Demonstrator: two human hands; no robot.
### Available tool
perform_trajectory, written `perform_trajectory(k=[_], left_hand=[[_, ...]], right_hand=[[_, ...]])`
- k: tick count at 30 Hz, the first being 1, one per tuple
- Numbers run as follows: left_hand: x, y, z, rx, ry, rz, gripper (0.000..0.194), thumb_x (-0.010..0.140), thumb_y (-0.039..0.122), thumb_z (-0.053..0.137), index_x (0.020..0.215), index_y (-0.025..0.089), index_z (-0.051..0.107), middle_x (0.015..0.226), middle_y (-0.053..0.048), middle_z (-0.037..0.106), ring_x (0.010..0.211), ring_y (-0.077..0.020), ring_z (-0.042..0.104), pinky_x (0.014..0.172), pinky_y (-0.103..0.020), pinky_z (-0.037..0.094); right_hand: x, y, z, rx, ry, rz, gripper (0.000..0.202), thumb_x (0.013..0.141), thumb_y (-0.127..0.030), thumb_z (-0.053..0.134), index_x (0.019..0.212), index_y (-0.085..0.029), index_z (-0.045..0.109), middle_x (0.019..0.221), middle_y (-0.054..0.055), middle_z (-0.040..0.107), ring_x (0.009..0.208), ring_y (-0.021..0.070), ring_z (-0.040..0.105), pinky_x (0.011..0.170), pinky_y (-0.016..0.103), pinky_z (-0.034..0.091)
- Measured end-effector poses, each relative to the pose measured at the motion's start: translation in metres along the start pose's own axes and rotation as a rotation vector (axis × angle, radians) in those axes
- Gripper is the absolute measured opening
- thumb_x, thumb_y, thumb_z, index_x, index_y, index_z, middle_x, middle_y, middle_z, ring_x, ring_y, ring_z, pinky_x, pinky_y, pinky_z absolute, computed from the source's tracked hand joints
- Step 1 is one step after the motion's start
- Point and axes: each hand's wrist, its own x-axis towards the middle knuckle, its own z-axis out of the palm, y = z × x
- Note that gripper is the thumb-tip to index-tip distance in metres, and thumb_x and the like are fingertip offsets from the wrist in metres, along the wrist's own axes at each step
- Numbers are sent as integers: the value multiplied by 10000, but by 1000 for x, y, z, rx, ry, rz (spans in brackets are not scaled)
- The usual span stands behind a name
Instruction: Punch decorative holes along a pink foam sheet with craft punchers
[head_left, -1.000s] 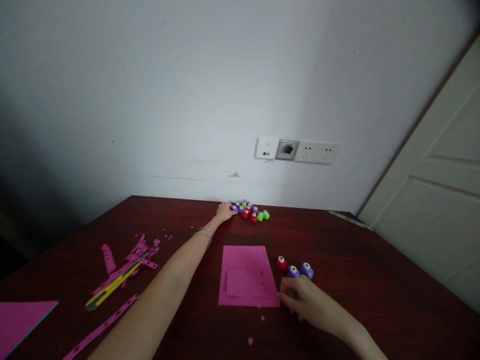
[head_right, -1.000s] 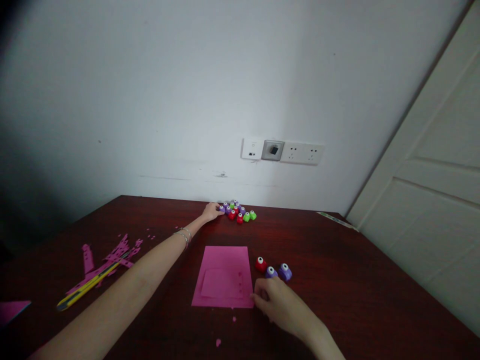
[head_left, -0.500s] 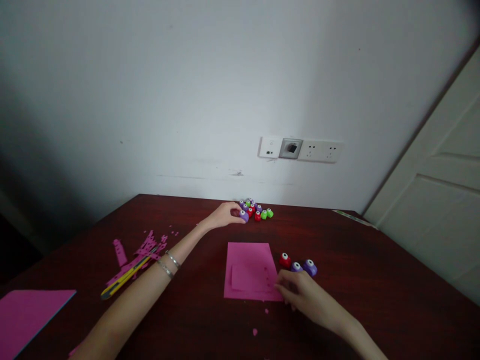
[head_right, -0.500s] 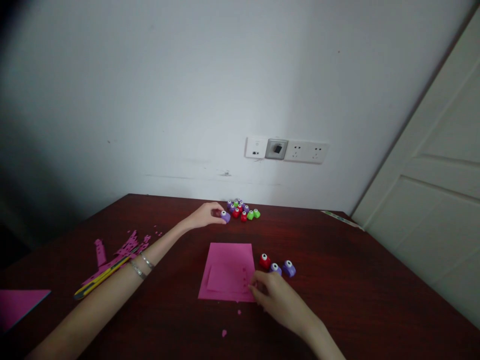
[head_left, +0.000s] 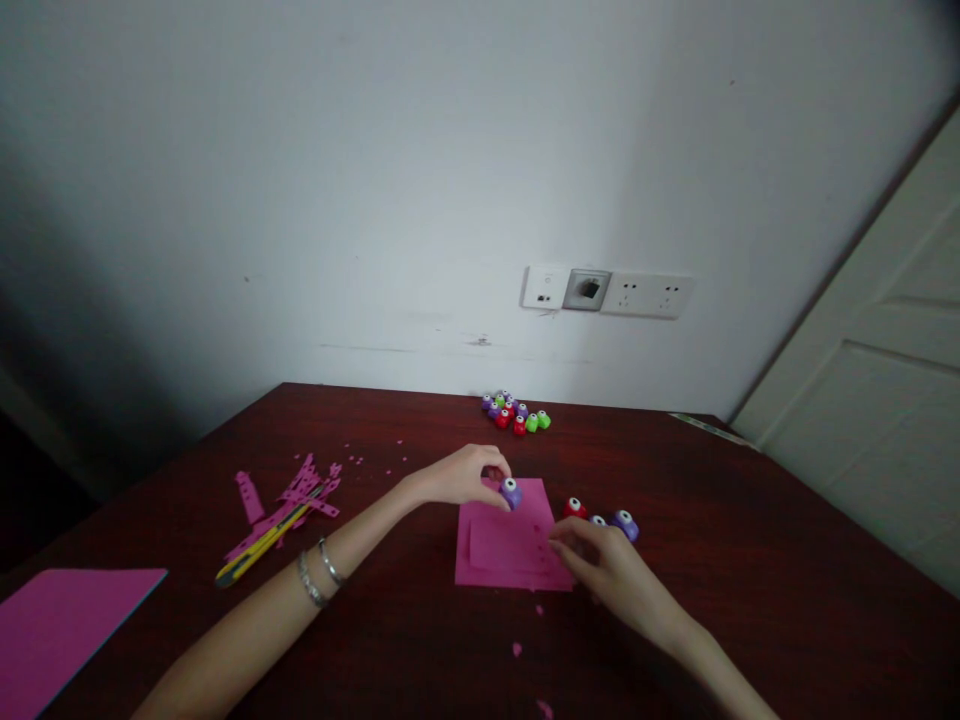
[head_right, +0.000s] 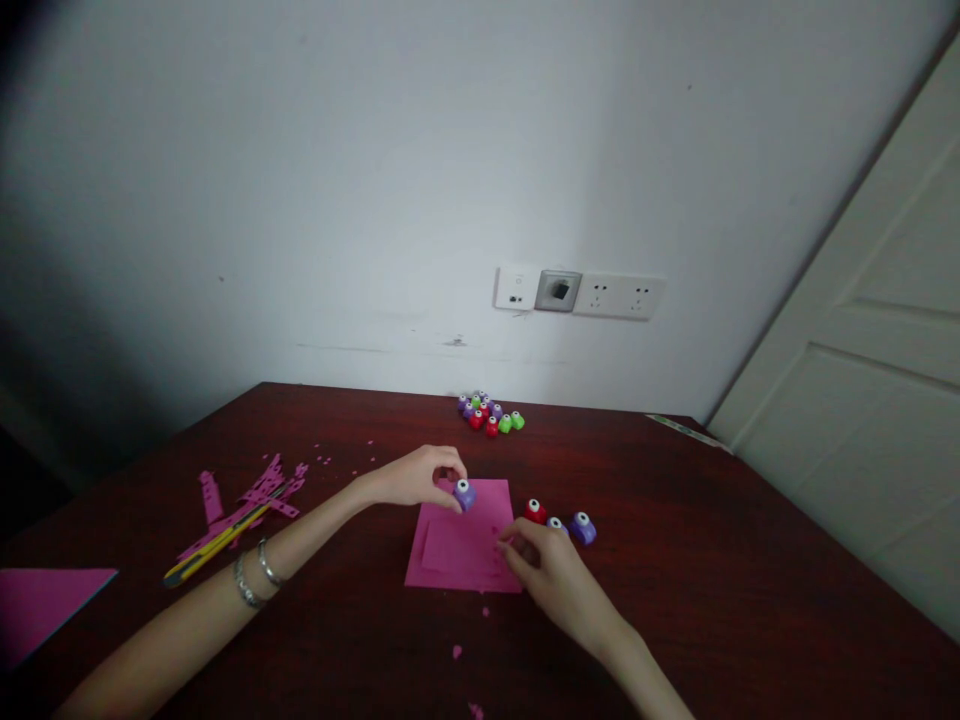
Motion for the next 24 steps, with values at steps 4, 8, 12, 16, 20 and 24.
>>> perform_trajectory(k=[4, 8, 12, 16, 20, 24], left_hand=[[1, 5, 10, -33, -40, 14, 347, 626, 380, 733, 859, 142, 636, 833, -24, 597, 759, -125, 545, 697, -237, 411], [1, 14, 20, -25, -97, 65, 298, 654, 325, 721, 885, 152, 647, 841, -19, 610, 761, -122, 553, 709, -230, 412], [1, 23, 27, 1, -137, 79, 265, 665, 278, 713, 899, 169, 652, 863, -18, 623, 795, -136, 565, 740, -243, 416], [1, 25, 30, -1, -157, 70, 278, 673, 262, 707, 929, 172, 648, 886, -23, 627, 812, -141, 571, 741, -242, 421], [1, 23, 32, -5, -165, 94, 280, 687, 273, 696, 937, 160, 645, 881, -28, 629, 810, -140, 571, 740, -236, 423], [1, 20, 28, 4, -163, 118, 346, 686, 312, 697, 991, 162, 634, 916, -38, 629, 831, -145, 570, 754, -238, 423]], right_hand=[[2, 0, 7, 37, 163, 10, 323, 813, -415, 520, 991, -158, 599, 727, 27, 605, 594, 138, 545, 512, 230, 438], [1, -3, 12, -26, 220, -28, 322, 769, -390, 595, 994, -159, 598, 787, 47, 625, 632, 148, 567, 598, 264, 477], [-1, -7, 14, -67, 200, -36, 240, 756, -340, 611, 927, -172, 607, 751, 35, 631, 602, 143, 562, 589, 263, 476], [-2, -9, 14, -62, 182, -54, 197, 751, -349, 616, 844, -175, 624, 723, 32, 632, 632, 155, 580, 590, 255, 478], [-2, -11, 14, -19, 144, 31, 217, 751, -382, 609, 818, -177, 631, 717, 29, 626, 625, 158, 591, 540, 243, 490], [-1, -12, 11, 71, 116, 112, 225, 742, -381, 603, 804, -166, 628, 657, 17, 603, 533, 129, 559, 428, 210, 468]])
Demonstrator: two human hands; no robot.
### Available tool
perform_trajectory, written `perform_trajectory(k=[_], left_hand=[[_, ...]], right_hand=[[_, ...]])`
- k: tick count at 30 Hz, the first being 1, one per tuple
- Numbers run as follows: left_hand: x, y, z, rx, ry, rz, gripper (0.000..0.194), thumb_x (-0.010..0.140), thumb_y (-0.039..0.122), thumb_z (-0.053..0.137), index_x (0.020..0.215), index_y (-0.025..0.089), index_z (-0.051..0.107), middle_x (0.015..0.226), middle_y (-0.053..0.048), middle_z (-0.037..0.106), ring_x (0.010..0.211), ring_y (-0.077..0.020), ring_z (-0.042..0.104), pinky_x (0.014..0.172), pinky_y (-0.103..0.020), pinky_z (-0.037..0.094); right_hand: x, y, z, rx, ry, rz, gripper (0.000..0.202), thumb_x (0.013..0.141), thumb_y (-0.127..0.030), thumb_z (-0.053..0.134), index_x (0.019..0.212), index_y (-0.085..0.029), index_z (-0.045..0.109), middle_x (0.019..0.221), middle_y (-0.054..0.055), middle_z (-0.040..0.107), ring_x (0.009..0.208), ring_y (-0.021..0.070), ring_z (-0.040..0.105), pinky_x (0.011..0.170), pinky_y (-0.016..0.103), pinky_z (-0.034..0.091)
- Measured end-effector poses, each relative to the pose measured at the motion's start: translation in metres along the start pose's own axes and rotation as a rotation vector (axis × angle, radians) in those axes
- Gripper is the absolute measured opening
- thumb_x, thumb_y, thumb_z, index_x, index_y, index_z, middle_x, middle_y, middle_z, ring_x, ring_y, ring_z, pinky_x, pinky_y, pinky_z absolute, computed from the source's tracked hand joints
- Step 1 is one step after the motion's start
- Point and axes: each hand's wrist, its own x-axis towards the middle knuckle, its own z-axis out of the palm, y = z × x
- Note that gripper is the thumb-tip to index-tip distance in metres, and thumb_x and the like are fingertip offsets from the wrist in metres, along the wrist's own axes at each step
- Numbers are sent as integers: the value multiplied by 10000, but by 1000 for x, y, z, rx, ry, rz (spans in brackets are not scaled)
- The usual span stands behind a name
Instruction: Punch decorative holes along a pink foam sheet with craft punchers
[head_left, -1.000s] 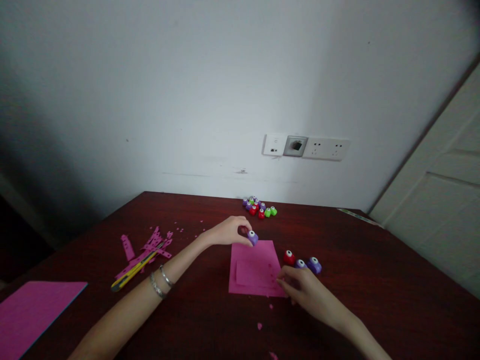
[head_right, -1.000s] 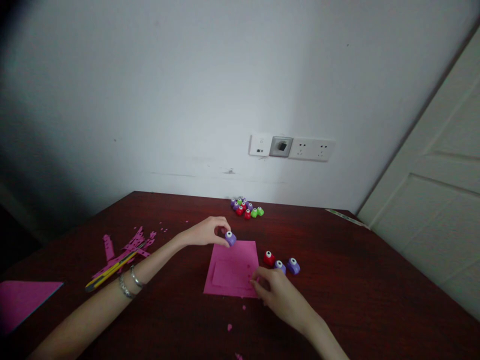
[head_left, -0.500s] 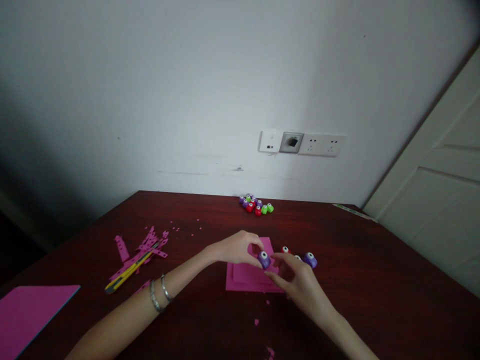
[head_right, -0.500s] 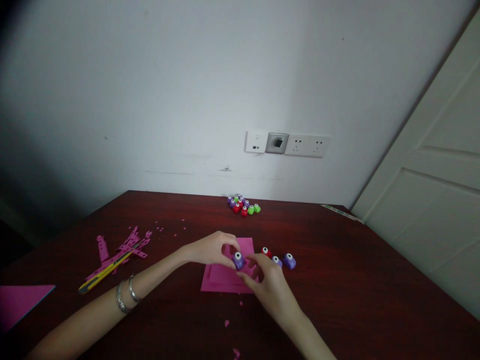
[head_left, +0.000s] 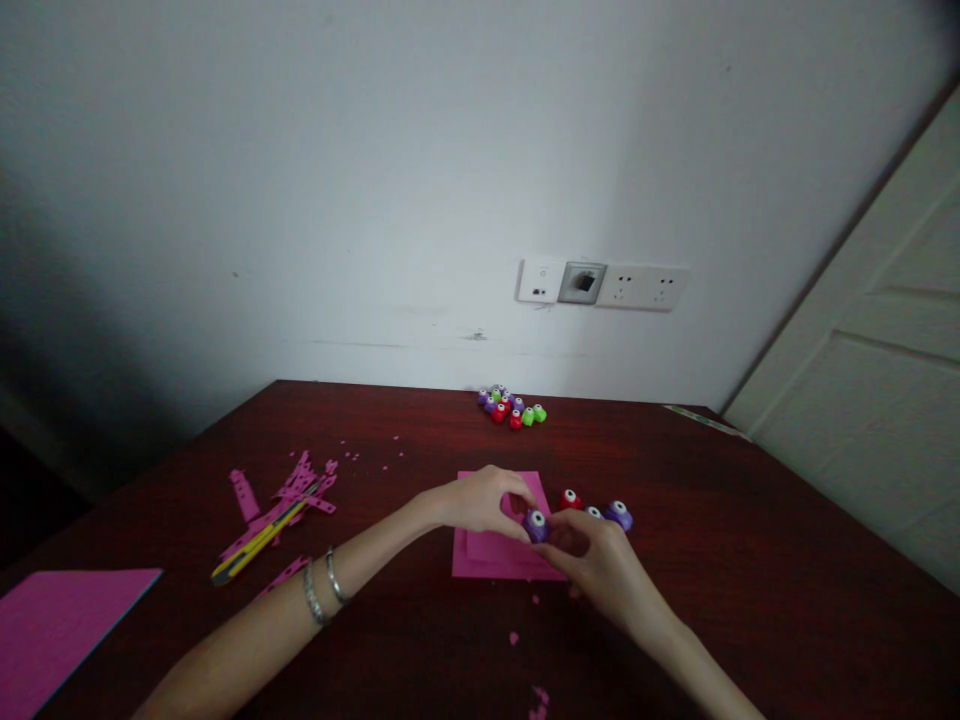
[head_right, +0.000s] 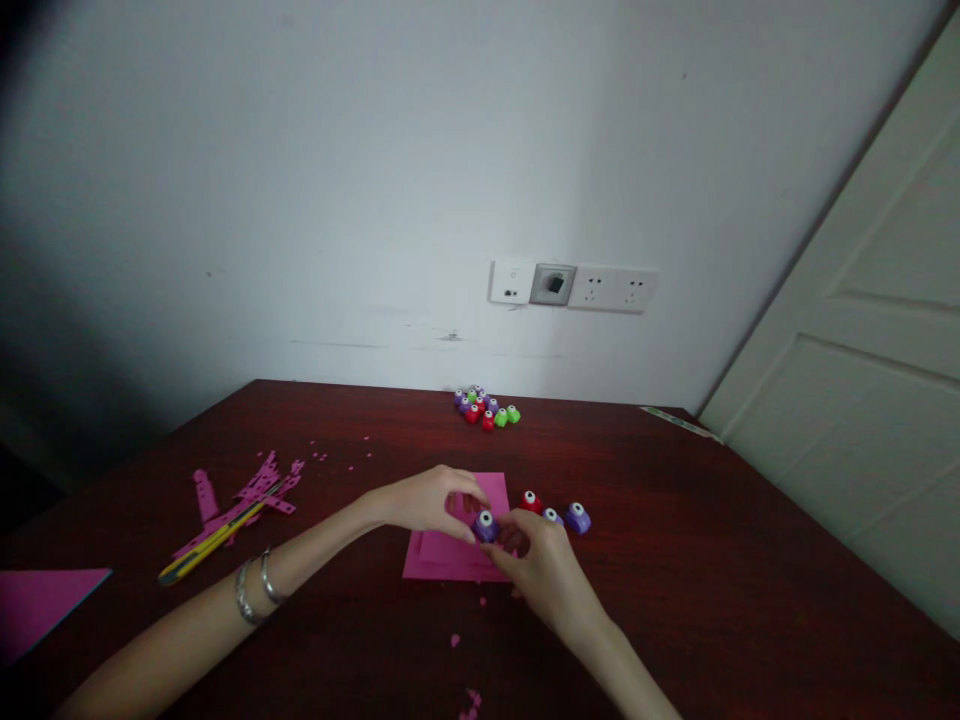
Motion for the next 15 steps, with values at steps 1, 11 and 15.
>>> perform_trajectory(k=[1, 11, 15], left_hand=[[-1, -2, -2, 7, 3, -9, 385, 680, 331, 701, 1019, 165, 626, 930, -43, 626, 838, -150, 570, 756, -242, 424], [-10, -33, -10, 242, 6, -288, 291, 682, 355, 670, 923, 190, 660, 922, -62, 602, 837, -195, 561, 713, -265, 412], [-12, -37, -6, 344, -32, -349, 230, 719, 363, 626, 856, 182, 659, 910, -78, 586, 843, -223, 557, 684, -281, 400]], right_hand=[[0, 0, -1, 25, 0, 19, 239, 734, -392, 603, 806, -164, 623, 637, 11, 592, 512, 124, 547, 401, 205, 462], [-22, 20, 0, -97, 145, 151, 233, 737, -411, 546, 690, -184, 571, 559, -5, 543, 479, 136, 518, 423, 235, 437], [-27, 29, 4, -228, 171, 129, 186, 731, -364, 552, 650, -197, 552, 579, 12, 578, 525, 154, 543, 507, 249, 418]])
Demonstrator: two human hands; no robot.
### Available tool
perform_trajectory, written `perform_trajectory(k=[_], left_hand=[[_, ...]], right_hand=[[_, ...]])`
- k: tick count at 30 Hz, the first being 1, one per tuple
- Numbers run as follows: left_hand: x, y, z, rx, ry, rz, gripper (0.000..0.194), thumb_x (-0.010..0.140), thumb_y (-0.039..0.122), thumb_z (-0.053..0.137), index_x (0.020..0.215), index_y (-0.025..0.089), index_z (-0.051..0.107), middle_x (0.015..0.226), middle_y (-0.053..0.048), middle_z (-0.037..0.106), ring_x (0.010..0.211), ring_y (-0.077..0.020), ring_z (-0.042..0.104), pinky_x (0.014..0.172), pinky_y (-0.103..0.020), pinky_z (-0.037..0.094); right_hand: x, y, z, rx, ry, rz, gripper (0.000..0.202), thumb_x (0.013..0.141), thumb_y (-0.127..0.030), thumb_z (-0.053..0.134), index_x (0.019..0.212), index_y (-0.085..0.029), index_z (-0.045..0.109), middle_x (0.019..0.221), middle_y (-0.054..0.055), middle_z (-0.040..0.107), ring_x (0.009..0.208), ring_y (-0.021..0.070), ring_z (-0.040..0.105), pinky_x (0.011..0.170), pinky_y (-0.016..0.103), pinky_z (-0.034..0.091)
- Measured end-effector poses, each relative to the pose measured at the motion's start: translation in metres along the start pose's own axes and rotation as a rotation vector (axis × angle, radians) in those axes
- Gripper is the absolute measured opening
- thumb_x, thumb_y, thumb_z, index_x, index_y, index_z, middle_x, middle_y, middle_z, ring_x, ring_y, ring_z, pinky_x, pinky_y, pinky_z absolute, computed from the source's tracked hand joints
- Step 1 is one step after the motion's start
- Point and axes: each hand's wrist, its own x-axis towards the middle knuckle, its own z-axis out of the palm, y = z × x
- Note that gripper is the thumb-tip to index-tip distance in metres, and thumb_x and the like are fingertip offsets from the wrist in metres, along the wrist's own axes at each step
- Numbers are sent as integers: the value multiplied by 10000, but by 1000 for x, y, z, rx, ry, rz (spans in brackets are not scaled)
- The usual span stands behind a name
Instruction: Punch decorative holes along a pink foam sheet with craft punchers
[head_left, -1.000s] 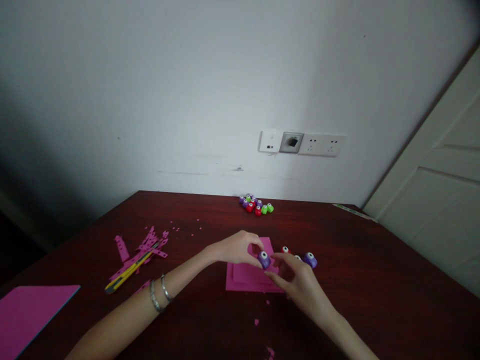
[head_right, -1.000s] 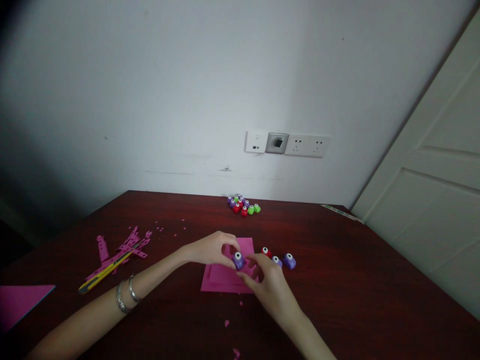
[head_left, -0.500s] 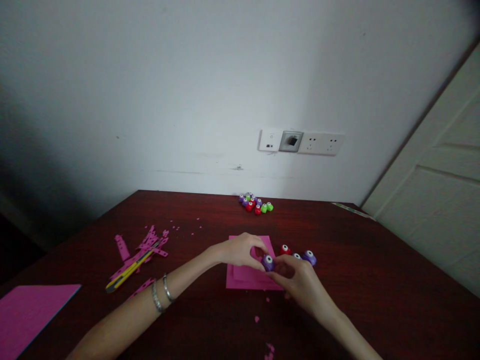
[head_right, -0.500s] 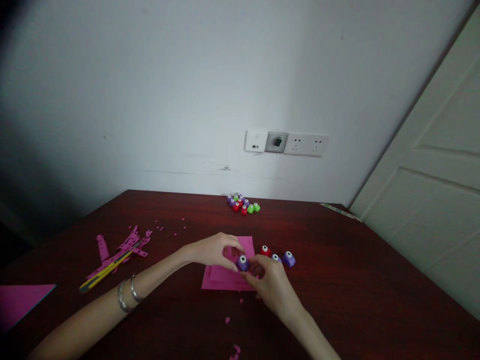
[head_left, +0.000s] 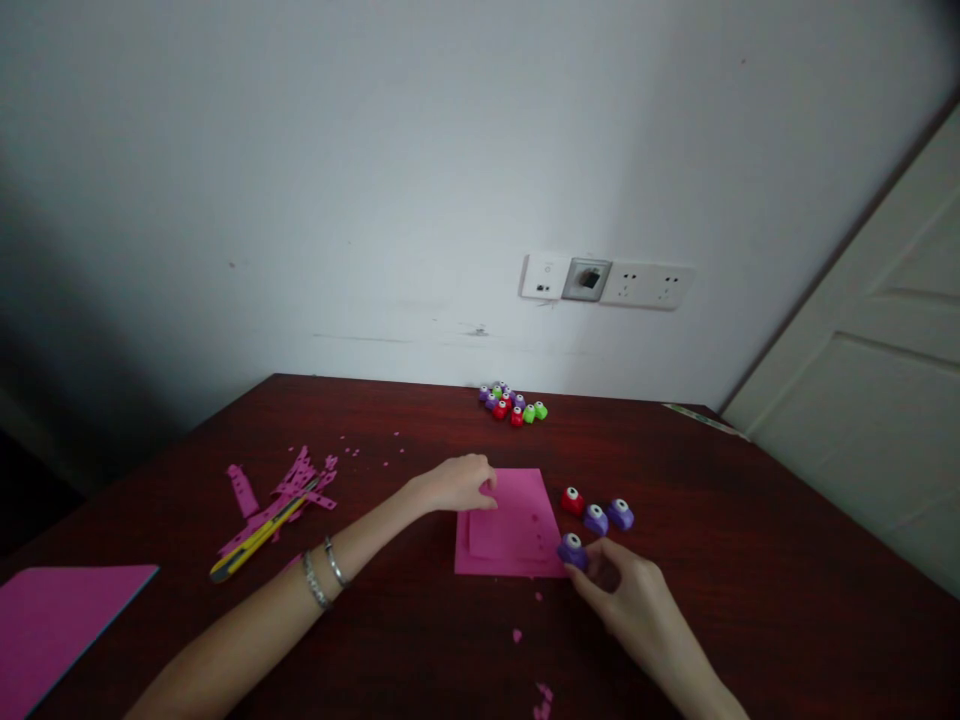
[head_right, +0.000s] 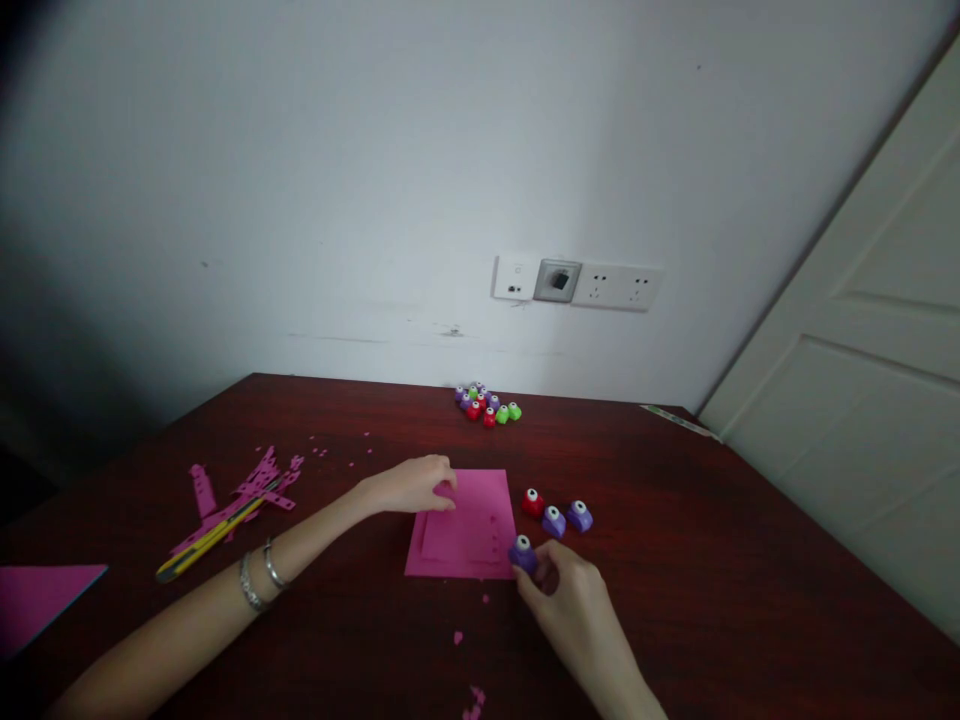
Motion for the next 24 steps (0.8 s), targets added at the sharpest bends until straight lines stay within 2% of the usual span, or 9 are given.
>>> perform_trajectory(k=[8, 12, 18, 24], left_hand=[[1, 2, 7, 86, -89, -44, 434, 633, 506, 678, 915, 183, 609, 916, -78, 573, 799, -222, 551, 605, -262, 377], [2, 2, 10, 91, -98, -28, 417, 643, 496, 676, 899, 176, 600, 914, -78, 579, 816, -223, 545, 603, -260, 367], [4, 2, 10, -22, -181, -26, 321, 651, 389, 709, 857, 171, 595, 874, -33, 596, 769, -162, 532, 630, -229, 373], [3, 2, 14, -78, -159, -56, 286, 646, 378, 715, 797, 164, 601, 863, -31, 590, 767, -157, 531, 644, -232, 382]], right_hand=[[1, 4, 3, -99, -32, -3, 178, 748, -359, 531, 667, -202, 554, 605, 20, 584, 548, 164, 540, 538, 258, 397], [1, 6, 5, -112, -14, 1, 191, 749, -370, 532, 660, -202, 559, 598, 15, 584, 548, 163, 540, 534, 255, 390], [0, 6, 7, -122, -14, 7, 190, 753, -360, 518, 655, -201, 552, 603, 4, 582, 548, 149, 531, 529, 242, 383], [-1, 8, 8, -136, -9, 0, 201, 749, -370, 521, 640, -202, 542, 591, -4, 573, 536, 143, 524, 518, 236, 376]])
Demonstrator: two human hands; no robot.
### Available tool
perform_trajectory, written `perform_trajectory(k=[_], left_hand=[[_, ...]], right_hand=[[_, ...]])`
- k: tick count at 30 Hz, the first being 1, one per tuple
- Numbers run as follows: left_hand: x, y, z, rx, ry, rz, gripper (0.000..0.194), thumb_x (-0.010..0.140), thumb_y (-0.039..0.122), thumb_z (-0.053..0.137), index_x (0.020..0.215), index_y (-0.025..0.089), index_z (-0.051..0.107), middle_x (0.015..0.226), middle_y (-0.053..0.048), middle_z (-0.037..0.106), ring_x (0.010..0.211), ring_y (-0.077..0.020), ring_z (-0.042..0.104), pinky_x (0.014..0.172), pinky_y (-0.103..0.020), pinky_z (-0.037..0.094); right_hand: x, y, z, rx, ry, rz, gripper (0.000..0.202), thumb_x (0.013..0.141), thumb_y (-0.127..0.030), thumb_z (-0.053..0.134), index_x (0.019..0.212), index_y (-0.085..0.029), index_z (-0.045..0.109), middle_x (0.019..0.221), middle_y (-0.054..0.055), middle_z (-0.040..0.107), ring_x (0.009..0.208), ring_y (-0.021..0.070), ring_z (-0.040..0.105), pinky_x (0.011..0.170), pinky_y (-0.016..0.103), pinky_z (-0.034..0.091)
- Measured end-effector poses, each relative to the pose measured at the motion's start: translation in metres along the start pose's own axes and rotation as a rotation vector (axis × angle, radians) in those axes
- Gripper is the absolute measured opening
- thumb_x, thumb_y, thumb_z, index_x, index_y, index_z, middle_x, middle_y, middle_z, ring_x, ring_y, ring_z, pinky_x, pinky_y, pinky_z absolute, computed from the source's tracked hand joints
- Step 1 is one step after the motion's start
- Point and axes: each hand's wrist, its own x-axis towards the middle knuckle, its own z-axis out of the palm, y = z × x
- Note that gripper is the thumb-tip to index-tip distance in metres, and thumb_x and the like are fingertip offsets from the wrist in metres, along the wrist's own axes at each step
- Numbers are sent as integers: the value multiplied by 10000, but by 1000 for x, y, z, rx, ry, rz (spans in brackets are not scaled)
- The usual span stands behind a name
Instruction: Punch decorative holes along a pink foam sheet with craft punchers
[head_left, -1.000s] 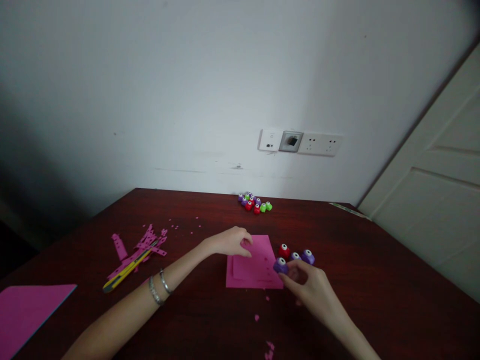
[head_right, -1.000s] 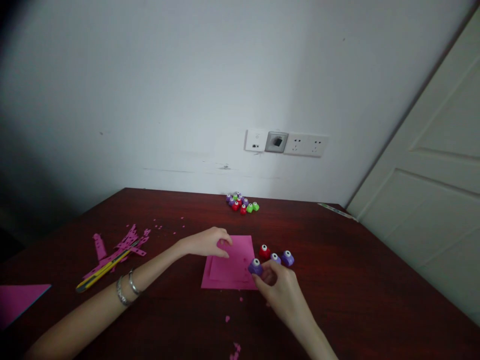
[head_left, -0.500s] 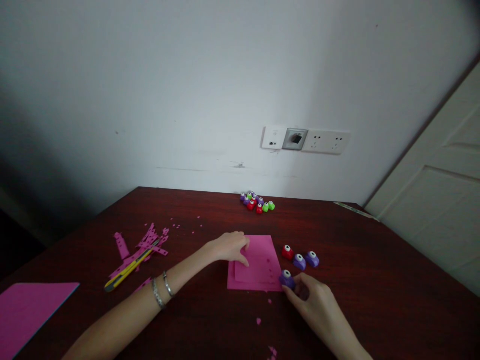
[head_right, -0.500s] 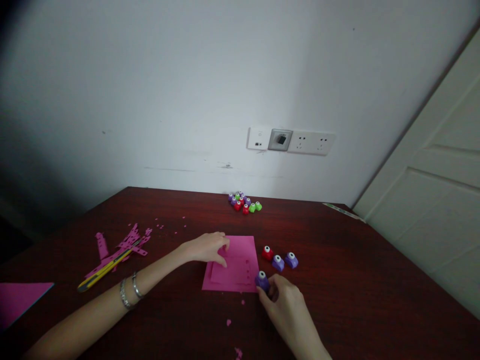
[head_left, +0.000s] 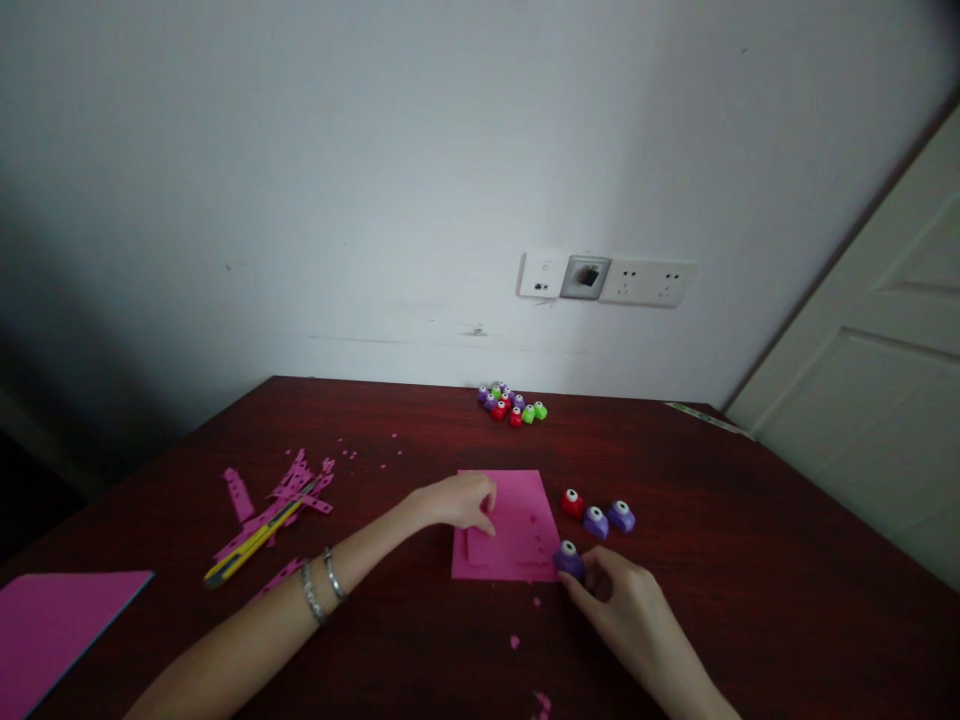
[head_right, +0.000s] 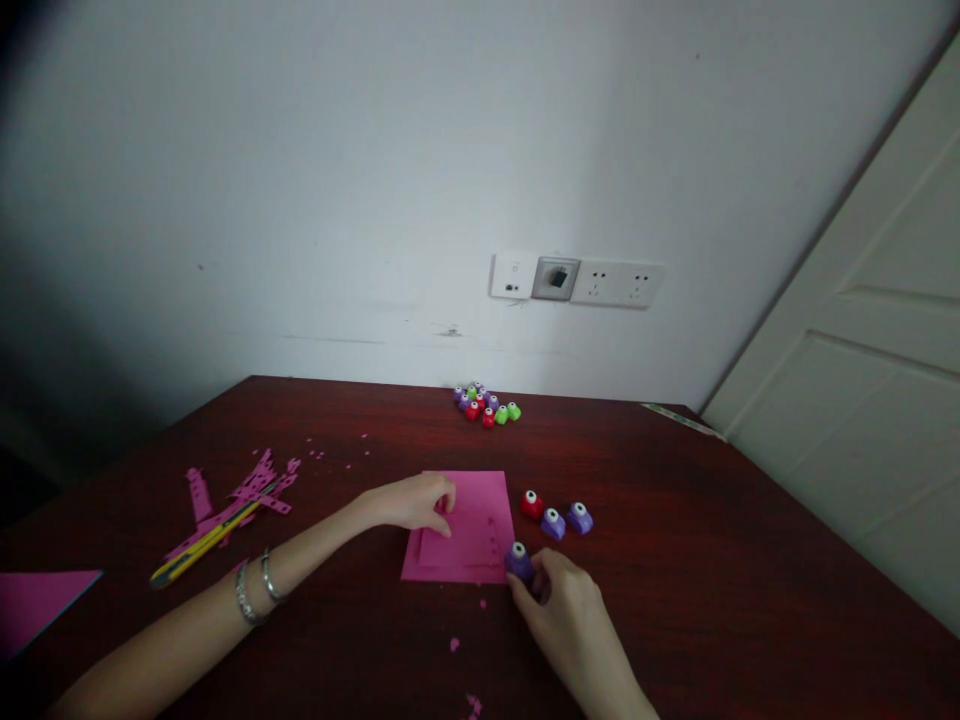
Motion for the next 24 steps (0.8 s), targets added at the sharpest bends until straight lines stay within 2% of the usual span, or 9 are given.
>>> perform_trajectory(k=[5, 10, 16, 24], left_hand=[[1, 2, 0, -54, 25, -15, 265, 604, 338, 742, 754, 158, 616, 793, -21, 622, 700, -144, 553, 598, -220, 381], [6, -2, 0, -189, 36, -28, 268, 588, 271, 743, 802, 135, 658, 699, -17, 652, 600, -119, 565, 562, -202, 391], [7, -7, -6, -358, 66, -65, 196, 599, 296, 718, 705, 131, 704, 677, -34, 672, 637, -140, 586, 588, -214, 400], [6, -10, -9, -517, 59, -120, 243, 551, 349, 728, 702, 159, 722, 674, -16, 676, 627, -131, 553, 582, -225, 366]], right_hand=[[0, 0, 1, -7, 24, -20, 191, 742, -359, 527, 641, -202, 565, 585, -2, 584, 533, 145, 532, 514, 237, 377], [0, 2, 1, 0, 53, -35, 179, 726, -336, 537, 610, -203, 568, 560, -5, 580, 511, 139, 526, 491, 228, 373], [1, 2, 0, 10, 48, -20, 210, 746, -378, 530, 632, -205, 568, 577, 0, 594, 520, 146, 537, 505, 236, 385], [2, 5, 3, 28, 56, 18, 231, 759, -409, 519, 660, -206, 569, 594, 0, 595, 540, 153, 558, 527, 246, 386]])
